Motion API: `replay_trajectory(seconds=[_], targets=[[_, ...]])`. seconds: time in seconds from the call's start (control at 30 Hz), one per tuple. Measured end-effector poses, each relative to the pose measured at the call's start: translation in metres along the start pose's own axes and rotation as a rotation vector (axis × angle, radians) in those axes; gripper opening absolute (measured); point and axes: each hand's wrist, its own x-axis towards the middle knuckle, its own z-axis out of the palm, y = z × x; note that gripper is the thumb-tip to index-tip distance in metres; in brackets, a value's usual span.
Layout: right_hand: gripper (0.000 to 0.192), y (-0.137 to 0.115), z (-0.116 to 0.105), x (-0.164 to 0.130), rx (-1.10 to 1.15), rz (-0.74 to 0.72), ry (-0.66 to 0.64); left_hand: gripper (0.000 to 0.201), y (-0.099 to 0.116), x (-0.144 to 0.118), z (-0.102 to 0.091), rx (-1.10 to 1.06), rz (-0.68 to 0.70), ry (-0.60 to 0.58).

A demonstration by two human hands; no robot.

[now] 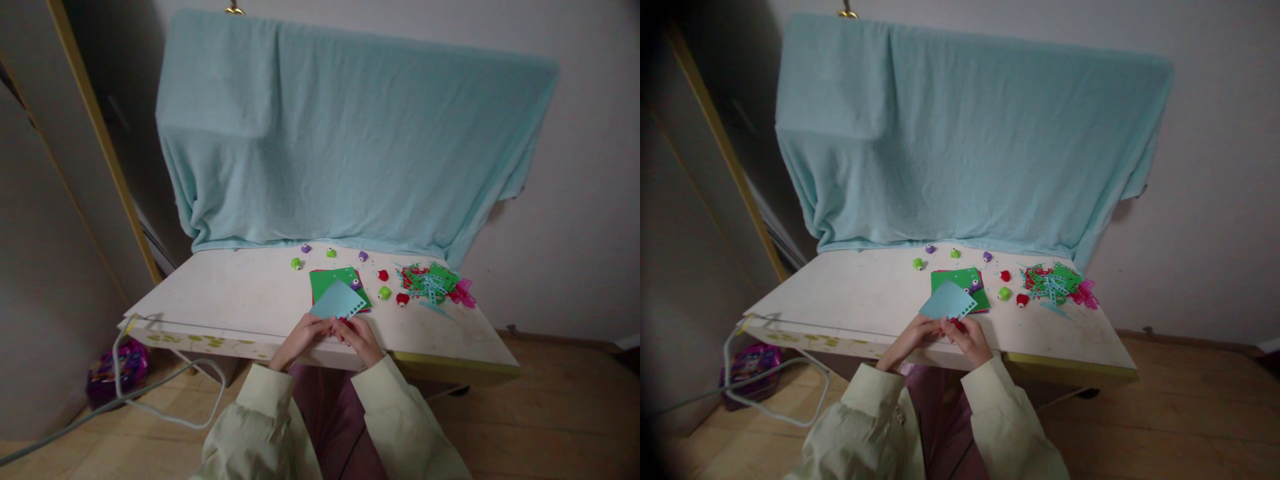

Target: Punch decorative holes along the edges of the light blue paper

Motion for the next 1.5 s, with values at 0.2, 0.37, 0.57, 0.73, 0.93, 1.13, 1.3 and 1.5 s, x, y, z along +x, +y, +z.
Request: replay_trajectory(seconds=[0.2, 0.37, 0.57, 0.73, 0.93, 1.13, 1.3, 1.5], targets=[[0.039, -0.001, 0.001, 0.001, 0.009, 0.020, -0.015, 0.046, 0.006, 0.000, 0.002, -0.007, 0.034, -0.019], [0.036, -0.002, 0.000, 0.000, 0.036, 0.020, -0.034, 0.045, 0.002, 0.000, 0.001, 0.052, 0.016, -0.011], [0.033, 0.001, 0.005, 0.000, 0.108, 0.012, 0.037, 0.046, -0.003, 0.001, -0.001, 0.126, 0.055, -0.018], [0.031, 0.004, 0.008, 0.000, 0.126, 0.005, 0.075, 0.047, 0.000, 0.000, 0.001, 0.139, 0.048, 0.021], [0.028, 0.007, 0.006, 0.000, 0.139, 0.011, 0.062, 0.044, 0.004, -0.001, 0.003, 0.077, 0.068, 0.021], [0.029, 0.014, 0.005, 0.001, 0.133, 0.016, 0.070, 0.046, 0.002, 0.001, 0.001, 0.094, 0.084, 0.002], [0.028, 0.013, 0.006, 0.005, 0.140, 0.016, 0.031, 0.047, -0.002, 0.003, 0.001, 0.109, 0.065, 0.070], [0.029, 0.016, 0.007, 0.010, 0.152, 0.050, -0.007, 0.050, -0.010, 0.007, 0.003, 0.145, 0.028, 0.204]])
